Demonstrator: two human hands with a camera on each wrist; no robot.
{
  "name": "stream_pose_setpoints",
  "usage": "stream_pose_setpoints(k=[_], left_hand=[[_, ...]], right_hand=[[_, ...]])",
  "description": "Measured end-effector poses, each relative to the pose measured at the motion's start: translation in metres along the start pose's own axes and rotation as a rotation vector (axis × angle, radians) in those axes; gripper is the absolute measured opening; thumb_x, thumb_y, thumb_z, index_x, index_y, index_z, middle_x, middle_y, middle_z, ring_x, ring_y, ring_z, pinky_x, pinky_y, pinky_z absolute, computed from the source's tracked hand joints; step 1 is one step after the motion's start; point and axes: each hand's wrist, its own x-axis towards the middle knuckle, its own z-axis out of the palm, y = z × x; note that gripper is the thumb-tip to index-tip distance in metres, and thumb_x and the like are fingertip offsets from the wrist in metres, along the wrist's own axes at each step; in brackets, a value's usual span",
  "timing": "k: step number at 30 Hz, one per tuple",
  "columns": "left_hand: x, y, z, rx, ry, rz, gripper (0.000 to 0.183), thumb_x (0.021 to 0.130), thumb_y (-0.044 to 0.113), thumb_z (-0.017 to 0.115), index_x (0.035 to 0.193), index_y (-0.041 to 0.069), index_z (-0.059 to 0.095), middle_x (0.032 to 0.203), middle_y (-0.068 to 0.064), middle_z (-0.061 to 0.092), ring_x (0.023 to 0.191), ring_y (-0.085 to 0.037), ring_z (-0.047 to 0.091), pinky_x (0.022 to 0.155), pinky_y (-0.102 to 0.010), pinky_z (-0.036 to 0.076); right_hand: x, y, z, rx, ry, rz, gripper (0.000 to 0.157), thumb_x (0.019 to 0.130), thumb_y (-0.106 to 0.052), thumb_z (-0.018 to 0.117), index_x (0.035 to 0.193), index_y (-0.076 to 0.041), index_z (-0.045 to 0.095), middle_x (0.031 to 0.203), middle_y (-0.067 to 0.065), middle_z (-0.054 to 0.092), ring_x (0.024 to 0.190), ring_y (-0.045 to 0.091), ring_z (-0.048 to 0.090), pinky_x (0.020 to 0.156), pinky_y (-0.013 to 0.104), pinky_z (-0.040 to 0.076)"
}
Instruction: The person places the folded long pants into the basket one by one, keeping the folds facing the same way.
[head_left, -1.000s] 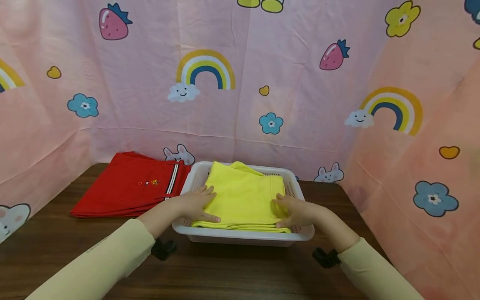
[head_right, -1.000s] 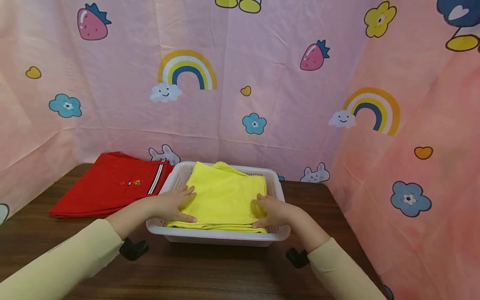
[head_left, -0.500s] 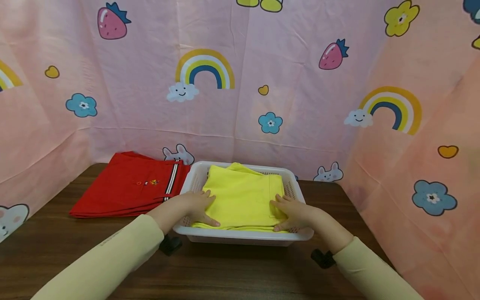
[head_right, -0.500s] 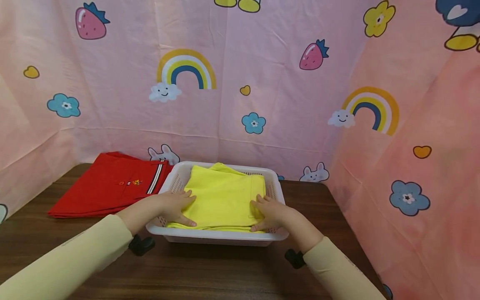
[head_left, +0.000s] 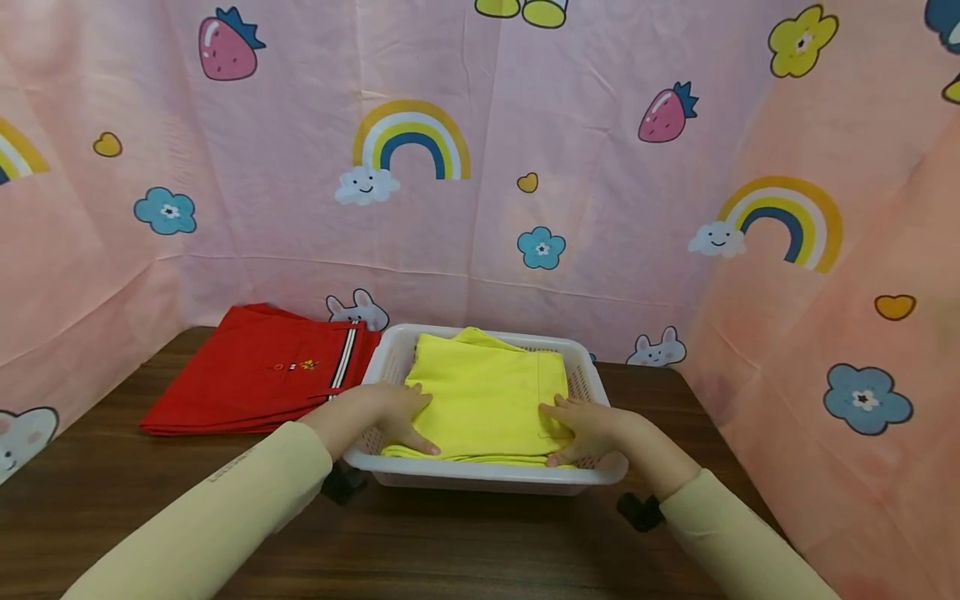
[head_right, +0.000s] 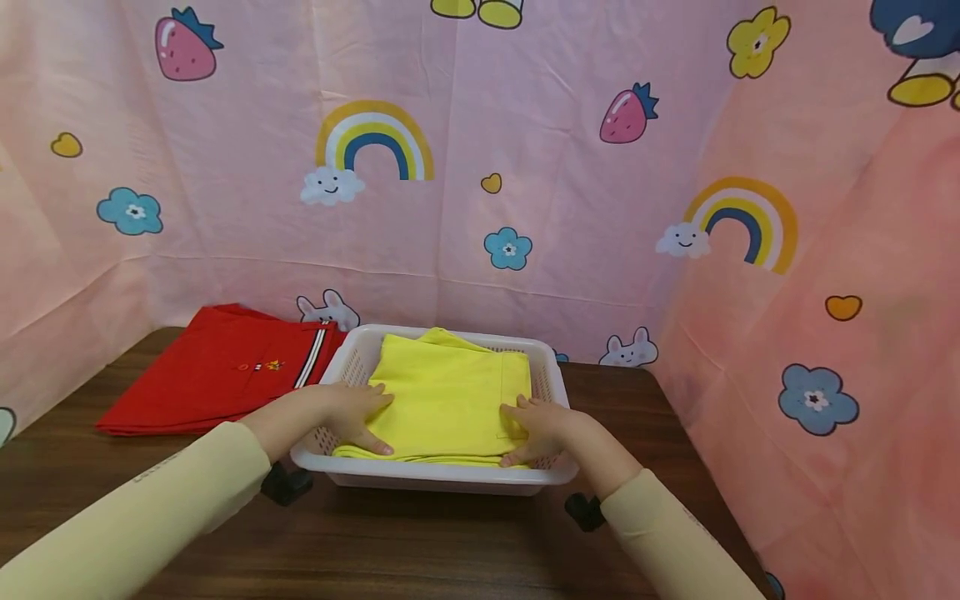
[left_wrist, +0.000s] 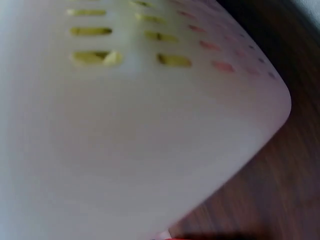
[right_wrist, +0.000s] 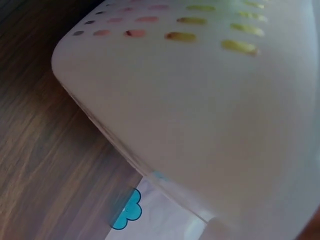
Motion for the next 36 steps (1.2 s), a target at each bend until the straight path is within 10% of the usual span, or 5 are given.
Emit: stream_pose_setpoints(k=[17,36], left_hand=[[-0.011,0.001,-0.033,-0.145,-0.057,0.063,0.076,0.085,0.044,0.069,0.145,0.009,0.039,0.146,-0.015,0.039,0.135,-0.033,0.032,0.107,-0.053,0.028],[0.032,0.012,-0.055,-0.065,0.06,0.027,0.067,0.094,0.036,0.058,0.145,0.0,0.036,0.149,-0.018,0.034,0.139,-0.034,0.026,0.112,-0.044,0.02]], right_hand=[[-0.002,-0.002,-0.033,0.128,-0.048,0.088,0.076,0.088,-0.043,0.067,0.149,-0.013,0.034,0.149,0.016,0.035,0.136,0.033,0.031,0.106,0.054,0.028],[0.043,-0.004,-0.053,0.148,0.147,0.084,0.063,0.095,-0.035,0.058,0.145,-0.002,0.039,0.148,0.018,0.036,0.138,0.035,0.027,0.11,0.051,0.023]])
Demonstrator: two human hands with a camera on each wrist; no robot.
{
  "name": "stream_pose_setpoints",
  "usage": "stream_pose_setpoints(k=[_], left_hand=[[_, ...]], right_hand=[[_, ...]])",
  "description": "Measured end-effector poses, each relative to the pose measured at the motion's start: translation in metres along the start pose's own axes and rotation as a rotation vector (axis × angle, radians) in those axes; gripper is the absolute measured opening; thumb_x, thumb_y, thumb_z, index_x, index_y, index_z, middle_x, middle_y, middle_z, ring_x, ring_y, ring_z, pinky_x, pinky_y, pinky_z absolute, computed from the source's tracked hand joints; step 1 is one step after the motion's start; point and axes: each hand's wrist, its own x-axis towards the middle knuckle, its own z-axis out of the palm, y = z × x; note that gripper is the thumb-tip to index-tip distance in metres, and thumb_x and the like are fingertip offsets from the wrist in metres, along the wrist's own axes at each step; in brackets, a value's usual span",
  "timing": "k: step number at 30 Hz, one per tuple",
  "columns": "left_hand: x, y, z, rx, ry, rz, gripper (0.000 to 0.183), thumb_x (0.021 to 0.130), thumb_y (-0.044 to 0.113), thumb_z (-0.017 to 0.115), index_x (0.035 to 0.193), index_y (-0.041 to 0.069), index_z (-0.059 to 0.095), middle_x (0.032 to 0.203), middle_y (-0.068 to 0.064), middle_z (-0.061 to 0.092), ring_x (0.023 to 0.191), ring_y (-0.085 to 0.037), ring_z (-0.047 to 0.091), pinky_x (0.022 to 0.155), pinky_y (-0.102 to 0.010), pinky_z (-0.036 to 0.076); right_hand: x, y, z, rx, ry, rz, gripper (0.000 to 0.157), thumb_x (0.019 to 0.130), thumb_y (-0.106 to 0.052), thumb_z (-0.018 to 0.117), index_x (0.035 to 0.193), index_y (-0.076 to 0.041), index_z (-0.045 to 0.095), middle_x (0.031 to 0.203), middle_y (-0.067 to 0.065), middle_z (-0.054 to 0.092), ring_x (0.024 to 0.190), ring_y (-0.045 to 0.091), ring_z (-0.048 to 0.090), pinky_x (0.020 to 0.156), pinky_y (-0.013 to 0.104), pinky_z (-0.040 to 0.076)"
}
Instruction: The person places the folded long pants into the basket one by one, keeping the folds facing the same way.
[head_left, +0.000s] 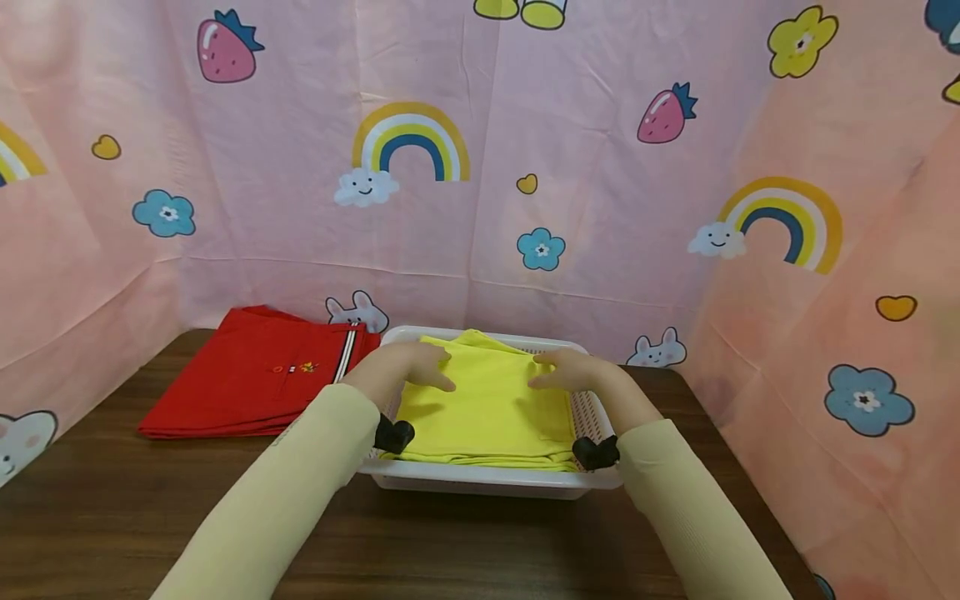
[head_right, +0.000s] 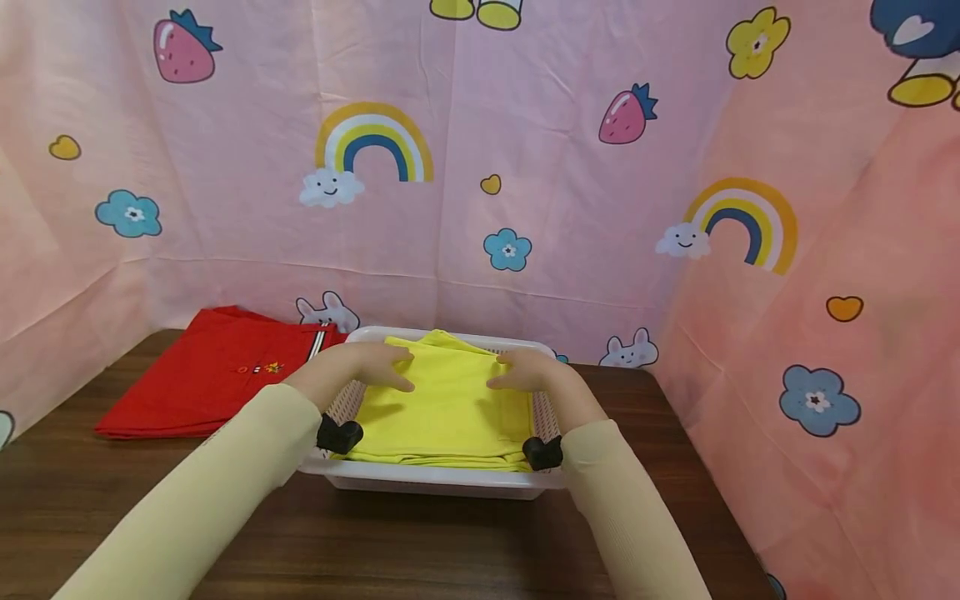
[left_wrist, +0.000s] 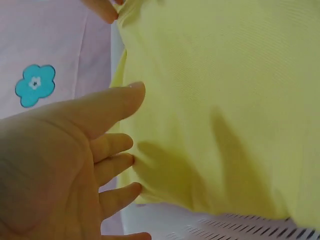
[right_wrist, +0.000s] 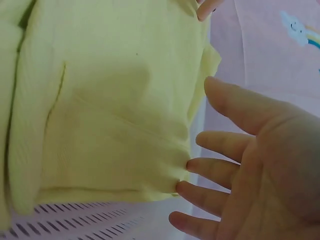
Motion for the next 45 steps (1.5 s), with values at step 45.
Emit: stream_pose_setpoints(k=[45], left_hand=[[0.014,-0.002,0.025,0.094,-0.137,-0.172,0.105,0.074,0.063,0.071,0.154,0.019,0.02,0.16,-0.008,0.006,0.142,-0.035,0.01,0.11,-0.05,0.021]], right_hand=[[0.018,0.003,0.023,-0.003,-0.216,0.151,0.1,0.076,-0.051,0.076,0.153,-0.016,0.022,0.157,0.009,0.018,0.142,0.031,0.013,0.112,0.05,0.018]])
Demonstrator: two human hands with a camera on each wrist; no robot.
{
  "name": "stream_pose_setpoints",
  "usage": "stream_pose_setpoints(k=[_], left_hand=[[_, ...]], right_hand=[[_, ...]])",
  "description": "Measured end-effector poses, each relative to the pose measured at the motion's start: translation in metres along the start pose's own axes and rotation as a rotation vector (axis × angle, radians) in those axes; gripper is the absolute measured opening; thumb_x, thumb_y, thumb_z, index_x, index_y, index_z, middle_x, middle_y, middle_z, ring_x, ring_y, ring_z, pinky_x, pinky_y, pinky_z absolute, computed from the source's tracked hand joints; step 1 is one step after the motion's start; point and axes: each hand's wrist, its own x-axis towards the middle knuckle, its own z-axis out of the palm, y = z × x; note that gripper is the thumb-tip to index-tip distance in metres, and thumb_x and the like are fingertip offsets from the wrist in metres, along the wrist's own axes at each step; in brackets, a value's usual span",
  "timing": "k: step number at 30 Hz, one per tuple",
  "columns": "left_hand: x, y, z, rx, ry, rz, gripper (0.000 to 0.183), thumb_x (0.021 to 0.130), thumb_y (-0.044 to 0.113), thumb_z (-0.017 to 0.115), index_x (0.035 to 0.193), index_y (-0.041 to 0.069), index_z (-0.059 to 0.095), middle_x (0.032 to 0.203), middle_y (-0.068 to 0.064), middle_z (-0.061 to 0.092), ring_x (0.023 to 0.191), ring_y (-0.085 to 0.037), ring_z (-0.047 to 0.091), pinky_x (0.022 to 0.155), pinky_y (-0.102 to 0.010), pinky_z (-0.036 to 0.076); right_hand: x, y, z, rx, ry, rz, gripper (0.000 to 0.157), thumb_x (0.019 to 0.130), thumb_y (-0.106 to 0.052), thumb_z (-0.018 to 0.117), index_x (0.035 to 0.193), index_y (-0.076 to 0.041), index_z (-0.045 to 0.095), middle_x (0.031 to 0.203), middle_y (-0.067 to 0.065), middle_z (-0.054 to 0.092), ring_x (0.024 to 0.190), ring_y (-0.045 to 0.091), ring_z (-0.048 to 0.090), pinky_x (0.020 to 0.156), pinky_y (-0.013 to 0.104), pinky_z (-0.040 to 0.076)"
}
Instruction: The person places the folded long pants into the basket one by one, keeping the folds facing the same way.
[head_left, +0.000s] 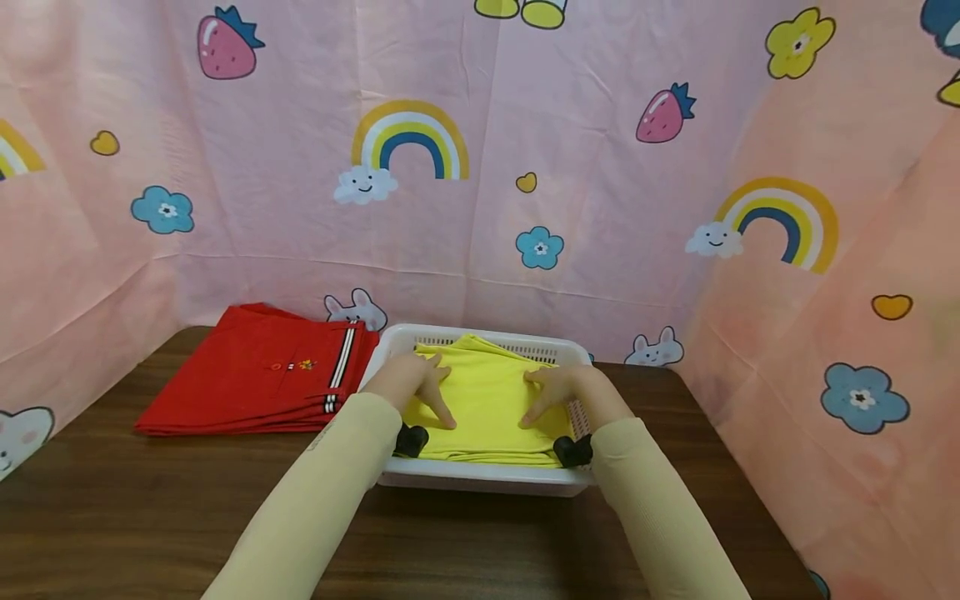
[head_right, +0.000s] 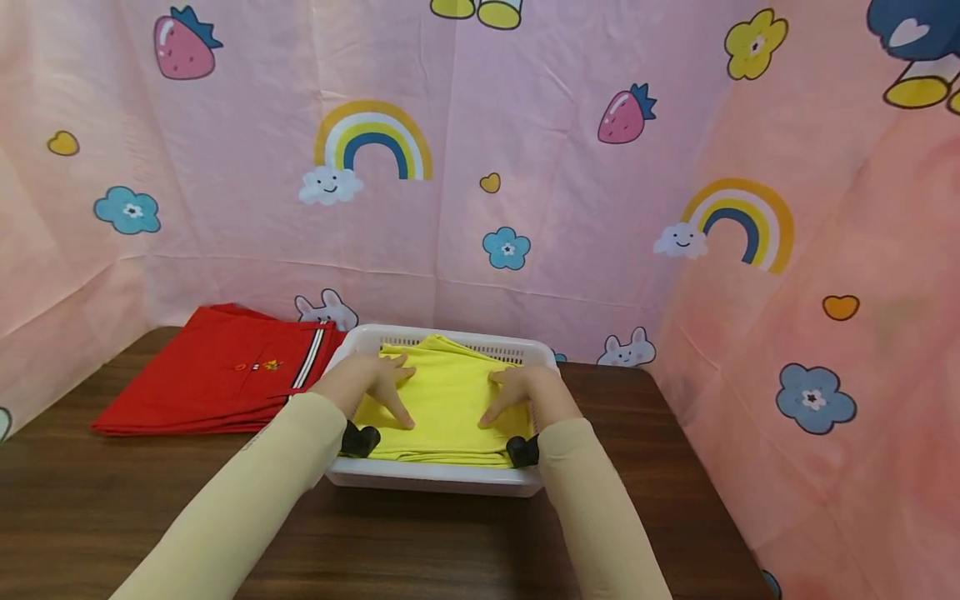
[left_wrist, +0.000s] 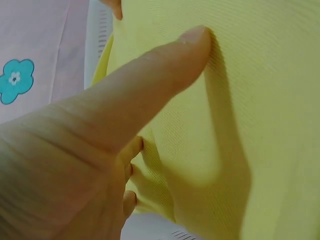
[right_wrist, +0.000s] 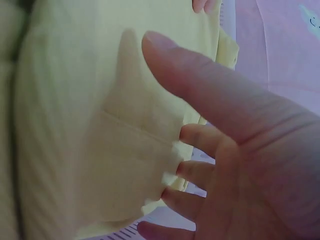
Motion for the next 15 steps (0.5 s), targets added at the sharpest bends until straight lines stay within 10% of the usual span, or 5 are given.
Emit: stream_pose_setpoints(k=[15], left_hand=[[-0.005,-0.021,-0.005,-0.182,-0.007,0.186,0.085,0.083,0.039,0.072,0.152,0.014,0.028,0.159,-0.009,0.008,0.144,-0.032,0.004,0.113,-0.051,0.01]], right_hand=[[-0.005,-0.006,-0.003,-0.013,0.021,0.031,0.081,0.088,-0.048,0.063,0.152,-0.014,0.027,0.156,0.013,0.019,0.142,0.03,0.015,0.112,0.051,0.014]])
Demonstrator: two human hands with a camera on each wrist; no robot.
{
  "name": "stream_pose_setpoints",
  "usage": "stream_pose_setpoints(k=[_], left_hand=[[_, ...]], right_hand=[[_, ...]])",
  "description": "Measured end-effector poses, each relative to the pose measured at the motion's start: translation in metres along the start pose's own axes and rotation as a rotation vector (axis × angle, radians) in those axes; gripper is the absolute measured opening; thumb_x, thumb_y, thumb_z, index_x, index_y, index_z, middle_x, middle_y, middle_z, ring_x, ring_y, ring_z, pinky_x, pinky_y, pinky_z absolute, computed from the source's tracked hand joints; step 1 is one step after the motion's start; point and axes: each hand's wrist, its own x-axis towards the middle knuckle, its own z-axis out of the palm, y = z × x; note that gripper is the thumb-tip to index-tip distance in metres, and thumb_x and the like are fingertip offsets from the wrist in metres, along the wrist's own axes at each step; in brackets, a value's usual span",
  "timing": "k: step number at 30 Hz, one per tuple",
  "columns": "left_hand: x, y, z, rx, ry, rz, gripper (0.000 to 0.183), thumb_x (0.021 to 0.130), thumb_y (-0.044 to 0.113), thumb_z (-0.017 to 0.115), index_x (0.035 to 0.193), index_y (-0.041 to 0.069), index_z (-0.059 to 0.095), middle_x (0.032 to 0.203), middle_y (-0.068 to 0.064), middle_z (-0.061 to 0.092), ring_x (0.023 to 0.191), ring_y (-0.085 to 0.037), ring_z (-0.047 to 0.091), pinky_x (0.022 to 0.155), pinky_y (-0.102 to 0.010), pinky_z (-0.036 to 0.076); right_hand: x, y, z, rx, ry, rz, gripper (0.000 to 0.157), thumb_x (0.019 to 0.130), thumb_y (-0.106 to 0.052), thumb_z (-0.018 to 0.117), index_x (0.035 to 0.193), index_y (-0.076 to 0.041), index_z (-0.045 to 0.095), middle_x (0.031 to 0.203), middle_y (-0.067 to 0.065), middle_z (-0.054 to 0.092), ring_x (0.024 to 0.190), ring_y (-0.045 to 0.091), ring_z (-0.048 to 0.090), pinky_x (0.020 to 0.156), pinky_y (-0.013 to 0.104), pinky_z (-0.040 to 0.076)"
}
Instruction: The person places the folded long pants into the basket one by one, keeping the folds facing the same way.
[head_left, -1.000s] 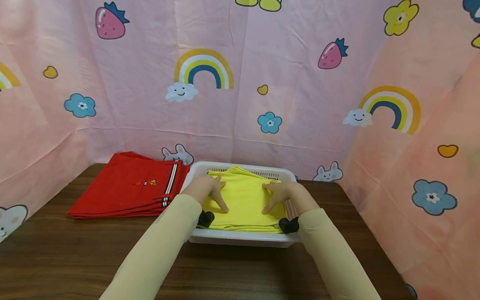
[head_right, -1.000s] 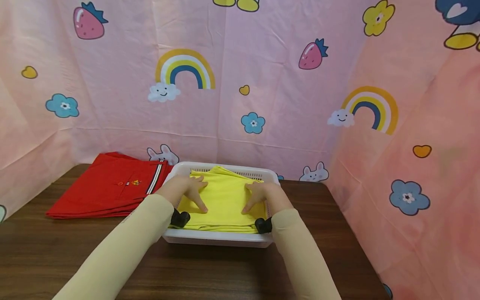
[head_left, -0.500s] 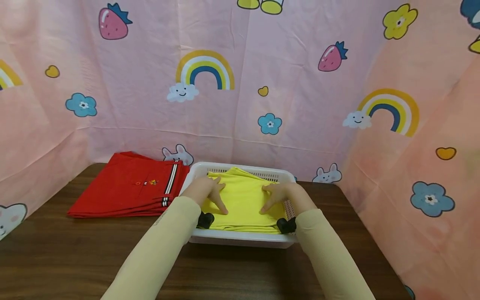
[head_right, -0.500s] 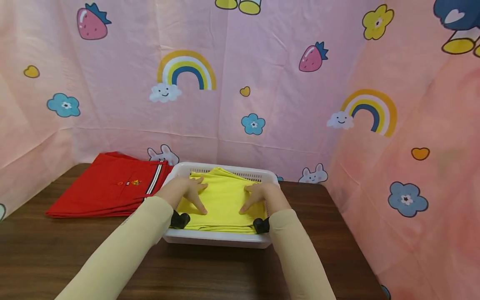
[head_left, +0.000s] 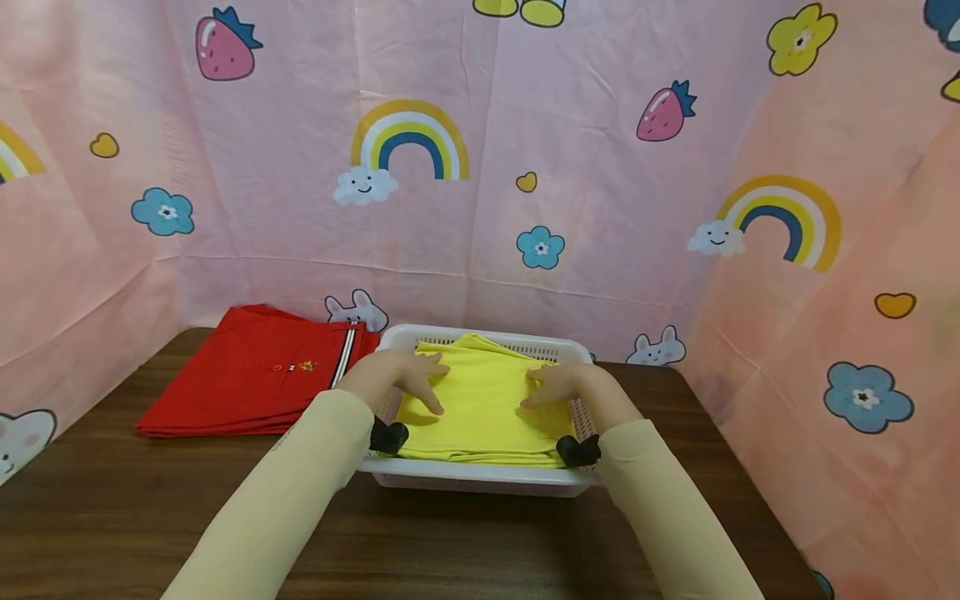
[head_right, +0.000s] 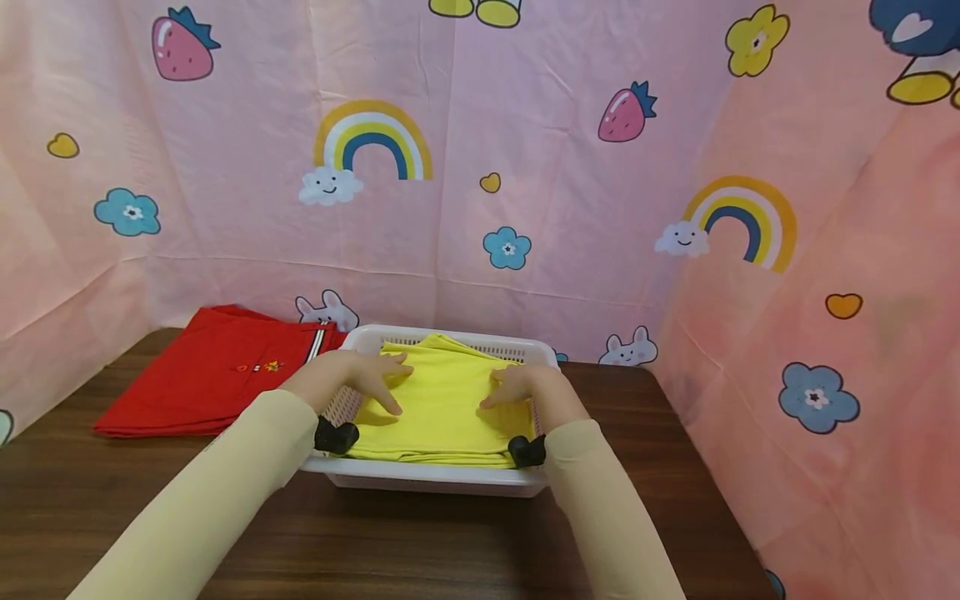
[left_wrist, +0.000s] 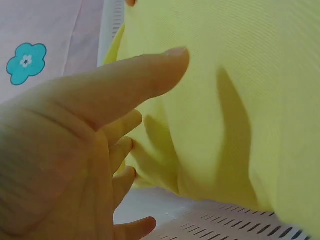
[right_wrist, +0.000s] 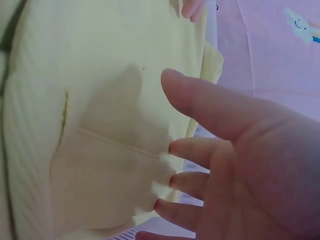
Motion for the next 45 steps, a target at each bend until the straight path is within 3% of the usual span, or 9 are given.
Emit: stream_pose_setpoints(k=[5,11,16,26,32,39,45], left_hand=[[-0.007,0.0,-0.005,0.005,0.012,0.014,0.077,0.087,0.038,0.067,0.15,0.013,0.031,0.156,-0.012,0.022,0.142,-0.032,0.016,0.112,-0.05,0.016],[-0.01,-0.005,-0.006,0.001,0.058,0.027,0.069,0.089,0.033,0.066,0.148,0.013,0.038,0.15,-0.015,0.034,0.138,-0.033,0.027,0.11,-0.052,0.022],[-0.015,-0.008,-0.003,-0.022,0.116,0.072,0.064,0.09,0.03,0.065,0.146,0.01,0.04,0.147,-0.016,0.037,0.137,-0.034,0.028,0.109,-0.053,0.023],[-0.035,-0.016,-0.008,-0.046,0.217,0.161,0.052,0.095,0.025,0.059,0.14,0.003,0.046,0.132,-0.019,0.053,0.122,-0.031,0.049,0.099,-0.046,0.042],[-0.047,-0.024,-0.012,-0.089,0.285,0.19,0.05,0.094,0.025,0.059,0.138,0.002,0.049,0.124,-0.014,0.059,0.117,-0.03,0.052,0.095,-0.045,0.045],[-0.059,-0.034,-0.013,-0.108,0.299,0.216,0.05,0.095,0.027,0.06,0.138,0.004,0.05,0.128,-0.015,0.057,0.118,-0.031,0.052,0.095,-0.047,0.045],[-0.068,-0.038,-0.012,-0.127,0.326,0.239,0.045,0.094,0.024,0.062,0.134,0.007,0.054,0.122,-0.011,0.06,0.113,-0.03,0.055,0.092,-0.045,0.047]], right_hand=[[-0.001,0.001,-0.001,-0.028,0.041,-0.019,0.072,0.092,-0.046,0.059,0.148,-0.008,0.035,0.15,0.013,0.033,0.138,0.031,0.026,0.111,0.049,0.02],[-0.005,0.001,-0.001,-0.054,0.114,-0.059,0.064,0.094,-0.041,0.057,0.144,-0.004,0.041,0.146,0.015,0.04,0.137,0.033,0.03,0.11,0.048,0.023],[-0.008,0.001,0.001,-0.029,0.178,-0.075,0.059,0.094,-0.038,0.057,0.141,-0.003,0.045,0.143,0.016,0.044,0.133,0.033,0.036,0.108,0.048,0.028],[-0.012,0.0,0.004,0.053,0.301,-0.112,0.05,0.096,-0.031,0.058,0.134,0.002,0.053,0.132,0.018,0.054,0.114,0.029,0.053,0.097,0.044,0.043],[-0.016,-0.004,0.004,0.133,0.367,-0.149,0.044,0.095,-0.025,0.059,0.129,0.004,0.057,0.129,0.018,0.057,0.115,0.031,0.054,0.094,0.043,0.046],[-0.024,-0.014,0.002,0.191,0.408,-0.19,0.043,0.097,-0.027,0.056,0.129,0.002,0.057,0.128,0.017,0.058,0.119,0.032,0.052,0.096,0.045,0.044],[-0.033,-0.027,0.003,0.237,0.448,-0.211,0.042,0.097,-0.028,0.056,0.129,-0.001,0.058,0.123,0.014,0.061,0.105,0.028,0.061,0.089,0.043,0.049]])
